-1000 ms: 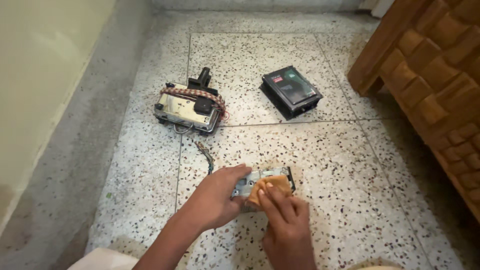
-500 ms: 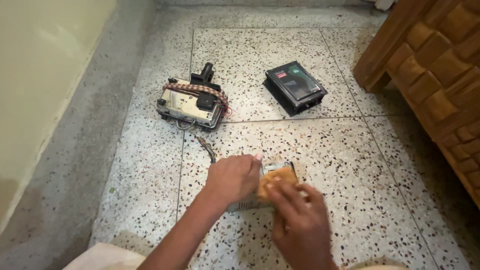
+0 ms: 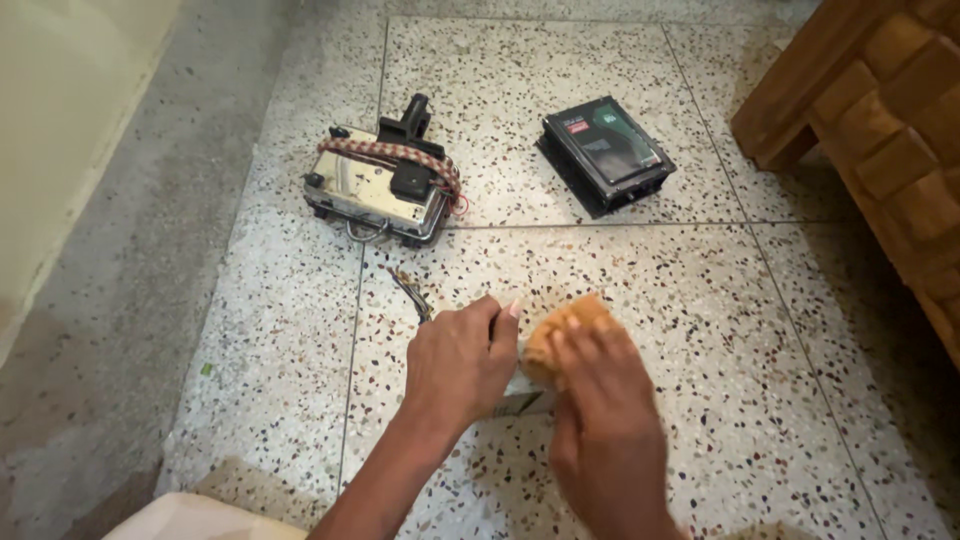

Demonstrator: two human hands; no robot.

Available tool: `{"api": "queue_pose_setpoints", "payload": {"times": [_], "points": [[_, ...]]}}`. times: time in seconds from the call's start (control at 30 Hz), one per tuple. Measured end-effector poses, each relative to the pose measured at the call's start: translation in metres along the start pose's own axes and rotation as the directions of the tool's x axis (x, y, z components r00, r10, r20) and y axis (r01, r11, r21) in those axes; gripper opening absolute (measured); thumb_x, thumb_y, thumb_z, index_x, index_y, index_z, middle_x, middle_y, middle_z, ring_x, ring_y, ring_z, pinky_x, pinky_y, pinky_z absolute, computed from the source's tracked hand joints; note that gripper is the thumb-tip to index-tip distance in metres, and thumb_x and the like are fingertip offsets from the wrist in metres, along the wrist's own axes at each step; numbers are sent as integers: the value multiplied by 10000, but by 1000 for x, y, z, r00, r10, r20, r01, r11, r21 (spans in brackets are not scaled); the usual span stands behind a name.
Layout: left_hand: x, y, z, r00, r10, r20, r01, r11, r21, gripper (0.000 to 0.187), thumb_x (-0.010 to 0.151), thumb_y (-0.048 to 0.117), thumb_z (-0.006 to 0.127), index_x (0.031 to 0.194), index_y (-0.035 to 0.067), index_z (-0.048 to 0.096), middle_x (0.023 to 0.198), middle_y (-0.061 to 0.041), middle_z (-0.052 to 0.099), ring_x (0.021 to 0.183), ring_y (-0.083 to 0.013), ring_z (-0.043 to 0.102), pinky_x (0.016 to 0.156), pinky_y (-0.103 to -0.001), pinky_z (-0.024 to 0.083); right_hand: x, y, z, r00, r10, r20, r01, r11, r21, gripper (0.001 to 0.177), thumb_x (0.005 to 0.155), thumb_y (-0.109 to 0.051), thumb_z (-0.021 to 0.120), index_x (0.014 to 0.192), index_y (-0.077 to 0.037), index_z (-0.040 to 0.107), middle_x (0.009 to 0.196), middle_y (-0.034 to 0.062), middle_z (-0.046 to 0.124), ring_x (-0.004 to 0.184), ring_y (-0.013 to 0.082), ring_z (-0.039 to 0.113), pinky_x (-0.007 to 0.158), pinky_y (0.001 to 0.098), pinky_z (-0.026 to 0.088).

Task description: The person wipes the surfaces of two small electronic devices with a cloth. They handle a silver metal box with a black handle and a black rectangular device, cleaning them one at a time on the floor.

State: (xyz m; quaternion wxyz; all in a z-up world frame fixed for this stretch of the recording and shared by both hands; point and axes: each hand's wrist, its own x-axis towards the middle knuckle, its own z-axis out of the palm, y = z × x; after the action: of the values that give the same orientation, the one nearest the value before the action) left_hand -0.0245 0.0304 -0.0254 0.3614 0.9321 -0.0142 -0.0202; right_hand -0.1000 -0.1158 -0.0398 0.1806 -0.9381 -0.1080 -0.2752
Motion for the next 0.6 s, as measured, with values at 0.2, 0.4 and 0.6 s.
{"api": "queue_pose_setpoints", "payload": {"times": [0.2, 0.4, 0.6], "points": [[4, -6, 5, 998, -15, -53, 13, 999, -36, 440, 992, 410, 482, 836, 72, 716, 758, -246, 704, 740, -464, 682, 722, -564, 526, 1, 0, -6, 991, -97, 87, 92, 994, 56, 371, 898, -30, 604, 1249, -106, 698, 1301, 95, 706, 1329, 263, 589, 1201, 472, 387], [3, -4, 3, 998, -57, -30, 55, 996, -64, 423, 994, 396, 480, 842, 70, 702, 747, -246, 700, 730, -462, 687, 726, -558, 531, 8, -5, 2, 998, -51, 46, 47, 995, 82, 393, 867, -37, 623, 1248, -88, 706, 1307, 104, 698, 1323, 297, 591, 1167, 490, 368], [4, -6, 5, 997, -74, 1, 74, 996, -50, 415, 997, 379, 470, 837, 66, 691, 750, -236, 703, 733, -446, 693, 738, -555, 526, -10, 1, -9, 996, -69, 57, 68, 997, 24, 394, 860, -57, 637, 1240, -124, 718, 1306, 69, 705, 1292, 264, 604, 1118, 453, 418]]}}
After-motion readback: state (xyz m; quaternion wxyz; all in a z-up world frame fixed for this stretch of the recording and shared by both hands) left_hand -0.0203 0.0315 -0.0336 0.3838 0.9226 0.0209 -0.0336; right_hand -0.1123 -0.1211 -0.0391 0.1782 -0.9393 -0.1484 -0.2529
